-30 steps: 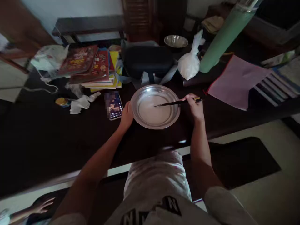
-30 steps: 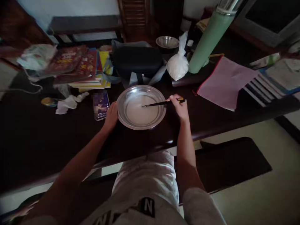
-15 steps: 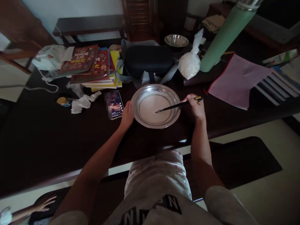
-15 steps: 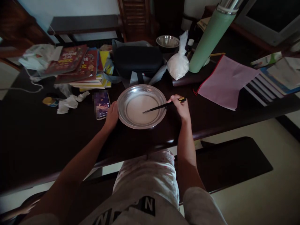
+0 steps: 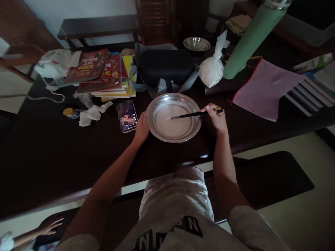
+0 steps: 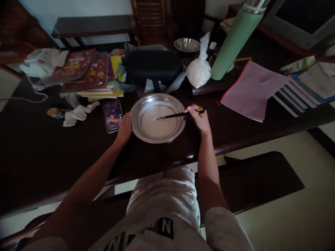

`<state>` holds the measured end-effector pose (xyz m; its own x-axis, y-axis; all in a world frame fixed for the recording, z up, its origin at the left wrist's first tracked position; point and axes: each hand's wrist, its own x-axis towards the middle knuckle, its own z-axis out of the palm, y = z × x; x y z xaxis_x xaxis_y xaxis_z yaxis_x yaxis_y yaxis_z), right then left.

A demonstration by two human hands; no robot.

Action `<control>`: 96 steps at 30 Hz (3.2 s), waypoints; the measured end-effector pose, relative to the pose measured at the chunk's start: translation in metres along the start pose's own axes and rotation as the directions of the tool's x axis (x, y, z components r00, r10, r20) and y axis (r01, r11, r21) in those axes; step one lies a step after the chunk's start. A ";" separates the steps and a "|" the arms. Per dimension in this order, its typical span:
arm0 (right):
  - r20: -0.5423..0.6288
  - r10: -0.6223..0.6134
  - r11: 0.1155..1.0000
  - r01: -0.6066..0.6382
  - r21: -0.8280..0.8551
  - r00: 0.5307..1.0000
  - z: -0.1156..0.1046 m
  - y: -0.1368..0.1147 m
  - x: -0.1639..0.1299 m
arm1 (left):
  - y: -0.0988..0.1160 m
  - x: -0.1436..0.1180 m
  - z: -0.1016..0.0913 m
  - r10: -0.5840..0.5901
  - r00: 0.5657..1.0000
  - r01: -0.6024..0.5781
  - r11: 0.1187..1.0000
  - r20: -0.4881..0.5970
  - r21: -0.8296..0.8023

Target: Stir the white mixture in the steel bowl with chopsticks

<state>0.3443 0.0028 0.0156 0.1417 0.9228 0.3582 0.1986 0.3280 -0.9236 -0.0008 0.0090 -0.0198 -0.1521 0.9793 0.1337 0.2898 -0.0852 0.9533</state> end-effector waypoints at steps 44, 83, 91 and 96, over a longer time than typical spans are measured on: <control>-0.093 0.032 0.999 -0.034 -0.025 0.995 -0.002 -0.003 0.000 | 0.004 -0.002 0.001 -0.005 1.000 0.005 1.000 0.003 0.002; -0.013 0.020 1.000 -0.020 -0.001 1.000 -0.002 0.000 -0.002 | 0.006 -0.001 0.000 -0.020 1.000 0.020 1.000 0.001 0.000; 0.027 0.042 0.999 -0.043 0.026 0.999 0.000 -0.002 -0.003 | 0.003 -0.001 0.000 -0.012 1.000 0.012 1.000 0.003 0.005; -0.119 0.009 1.000 -0.009 0.001 0.993 -0.004 0.002 -0.001 | 0.004 -0.001 0.000 0.003 1.000 -0.004 1.000 0.006 0.016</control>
<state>0.3486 0.0017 0.0135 0.2577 0.8954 0.3632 0.1960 0.3196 -0.9271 0.0009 0.0076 -0.0157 -0.1453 0.9801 0.1354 0.3051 -0.0858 0.9484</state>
